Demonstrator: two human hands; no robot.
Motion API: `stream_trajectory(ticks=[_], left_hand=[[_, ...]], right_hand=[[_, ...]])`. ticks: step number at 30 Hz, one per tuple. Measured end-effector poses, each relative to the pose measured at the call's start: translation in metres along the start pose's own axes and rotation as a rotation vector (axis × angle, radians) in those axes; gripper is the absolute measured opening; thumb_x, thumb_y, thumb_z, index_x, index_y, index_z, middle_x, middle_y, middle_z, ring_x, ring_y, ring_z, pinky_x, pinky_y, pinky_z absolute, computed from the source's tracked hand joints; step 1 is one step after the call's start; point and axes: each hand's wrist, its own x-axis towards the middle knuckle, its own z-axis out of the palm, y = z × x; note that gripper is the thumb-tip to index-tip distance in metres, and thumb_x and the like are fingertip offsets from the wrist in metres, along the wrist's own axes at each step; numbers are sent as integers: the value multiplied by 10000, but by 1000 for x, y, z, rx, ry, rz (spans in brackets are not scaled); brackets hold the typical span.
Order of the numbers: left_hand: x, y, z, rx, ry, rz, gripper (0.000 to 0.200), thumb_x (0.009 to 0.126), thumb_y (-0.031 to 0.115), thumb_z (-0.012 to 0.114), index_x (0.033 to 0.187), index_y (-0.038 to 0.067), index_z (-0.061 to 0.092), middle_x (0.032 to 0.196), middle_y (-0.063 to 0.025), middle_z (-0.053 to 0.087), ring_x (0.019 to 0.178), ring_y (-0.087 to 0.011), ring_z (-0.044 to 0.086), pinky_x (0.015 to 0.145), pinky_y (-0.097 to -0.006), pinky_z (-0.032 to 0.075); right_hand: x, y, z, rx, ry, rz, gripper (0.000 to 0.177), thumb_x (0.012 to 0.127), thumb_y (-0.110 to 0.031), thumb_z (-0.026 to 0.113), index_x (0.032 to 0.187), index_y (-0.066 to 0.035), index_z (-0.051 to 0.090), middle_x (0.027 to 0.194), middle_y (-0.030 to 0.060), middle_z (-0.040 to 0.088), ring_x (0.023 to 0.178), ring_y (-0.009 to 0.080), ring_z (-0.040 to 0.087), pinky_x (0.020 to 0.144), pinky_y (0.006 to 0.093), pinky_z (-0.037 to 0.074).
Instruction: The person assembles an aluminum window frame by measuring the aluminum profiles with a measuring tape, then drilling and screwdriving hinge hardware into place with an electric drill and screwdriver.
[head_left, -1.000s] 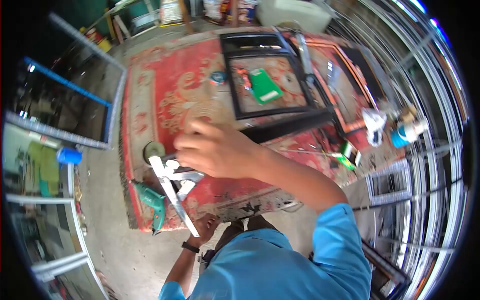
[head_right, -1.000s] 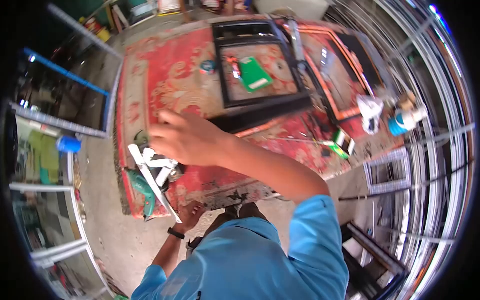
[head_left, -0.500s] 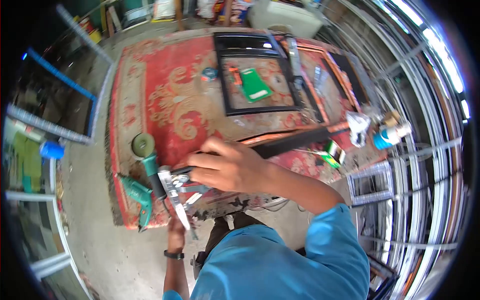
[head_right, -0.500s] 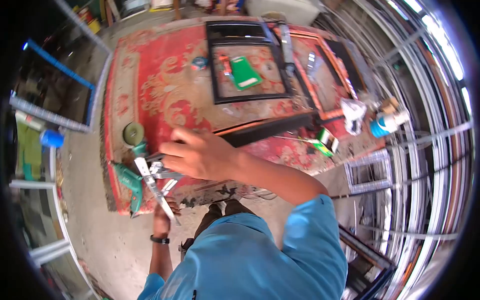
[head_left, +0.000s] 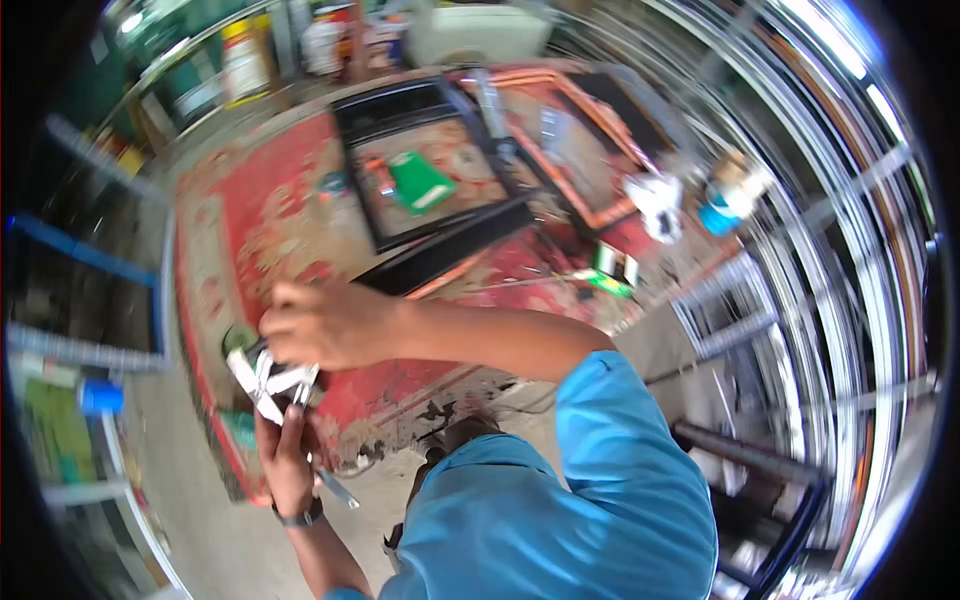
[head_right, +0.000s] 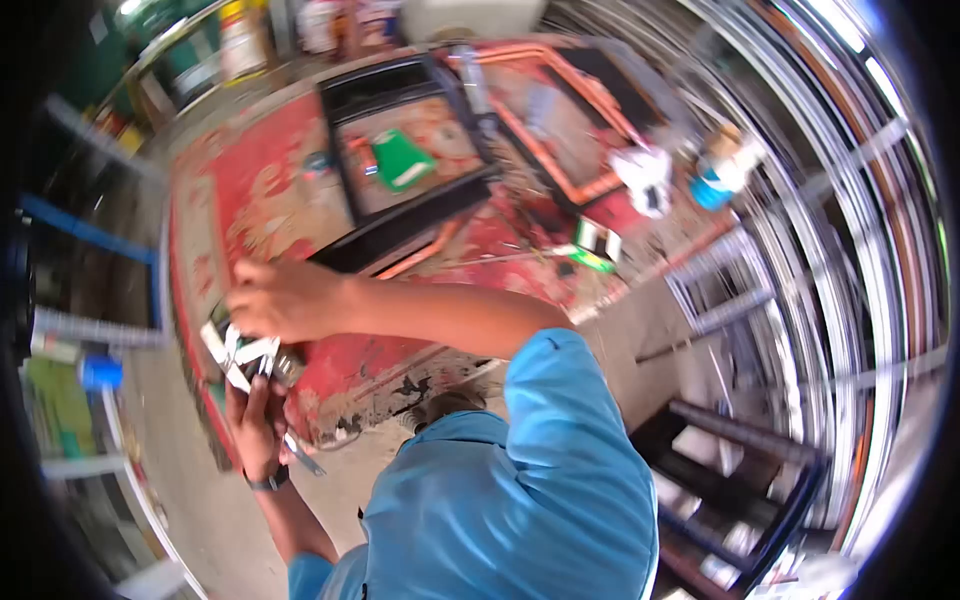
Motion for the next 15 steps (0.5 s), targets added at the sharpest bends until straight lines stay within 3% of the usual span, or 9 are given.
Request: stream_trajectory(ticks=[1, 2, 5, 7, 9, 11, 13, 14, 15], left_hand=[[-1, 4, 2, -24, 70, -41, 264, 1022, 138, 565, 1279, 79, 559, 820, -3, 653, 483, -33, 452, 411, -178, 327], [1, -1, -3, -21, 57, -75, 264, 1022, 117, 536, 1272, 33, 541, 867, -33, 665, 596, -60, 549, 488, -230, 436], [1, 27, 0, 104, -90, -7, 349, 1015, 209, 560, 1328, 59, 583, 1019, -5, 672, 812, -93, 594, 709, -249, 497], [0, 15, -5, 127, -97, 37, 361, 992, 227, 573, 1312, 62, 598, 928, -51, 698, 695, -131, 621, 605, -293, 528], [-3, 24, -2, 148, -23, 59, 283, 952, 228, 635, 1168, 45, 654, 803, -37, 694, 588, -117, 618, 503, -290, 524], [-5, 27, 16, -39, 65, -8, 199, 930, 182, 671, 1049, 23, 667, 775, -50, 684, 605, -145, 658, 508, -305, 553], [3, 24, 20, -131, 85, 43, 206, 938, 141, 661, 1092, 11, 619, 780, -85, 685, 619, -166, 664, 521, -328, 570], [22, 10, 16, -122, 68, 12, 225, 937, 112, 656, 1131, 18, 589, 805, -95, 685, 601, -158, 652, 496, -313, 557], [23, 5, 17, -132, 83, 41, 301, 917, 144, 687, 1161, 8, 575, 839, -106, 687, 690, -197, 679, 603, -367, 585]], right_hand=[[3, -1, -9, -104, -48, -24, 106, 761, -215, 664, 840, -144, 659, 993, 15, 606, 1029, 240, 547, 856, 339, 514], [5, 5, -7, -98, -182, -53, 120, 765, -212, 666, 872, -162, 681, 1041, 18, 630, 1072, 240, 566, 939, 391, 478], [17, 1, -17, -15, -240, 102, 207, 814, -169, 699, 1019, -155, 730, 1209, 72, 682, 1148, 282, 596, 998, 460, 427], [23, 7, -17, 42, -136, -92, 192, 919, -148, 673, 1099, -117, 729, 1269, 97, 667, 1155, 312, 594, 1003, 466, 418], [18, 20, -8, 126, -197, -60, 246, 919, -148, 707, 1150, -63, 705, 1323, 133, 642, 1200, 350, 599, 1006, 444, 469], [15, 38, -12, 243, -306, -65, 470, 879, -205, 771, 1277, -8, 616, 1366, 210, 599, 1262, 385, 573, 1074, 459, 446], [42, -8, -39, 240, -166, -319, 561, 742, -404, 888, 1130, -50, 690, 1260, 161, 660, 1146, 335, 647, 951, 427, 535], [41, -9, -40, 182, -203, -322, 535, 755, -374, 881, 1118, -37, 681, 1254, 169, 660, 1152, 347, 641, 949, 433, 530], [36, -3, -40, 117, -242, -321, 509, 768, -344, 874, 1106, -23, 671, 1247, 177, 661, 1159, 359, 635, 947, 439, 526]])
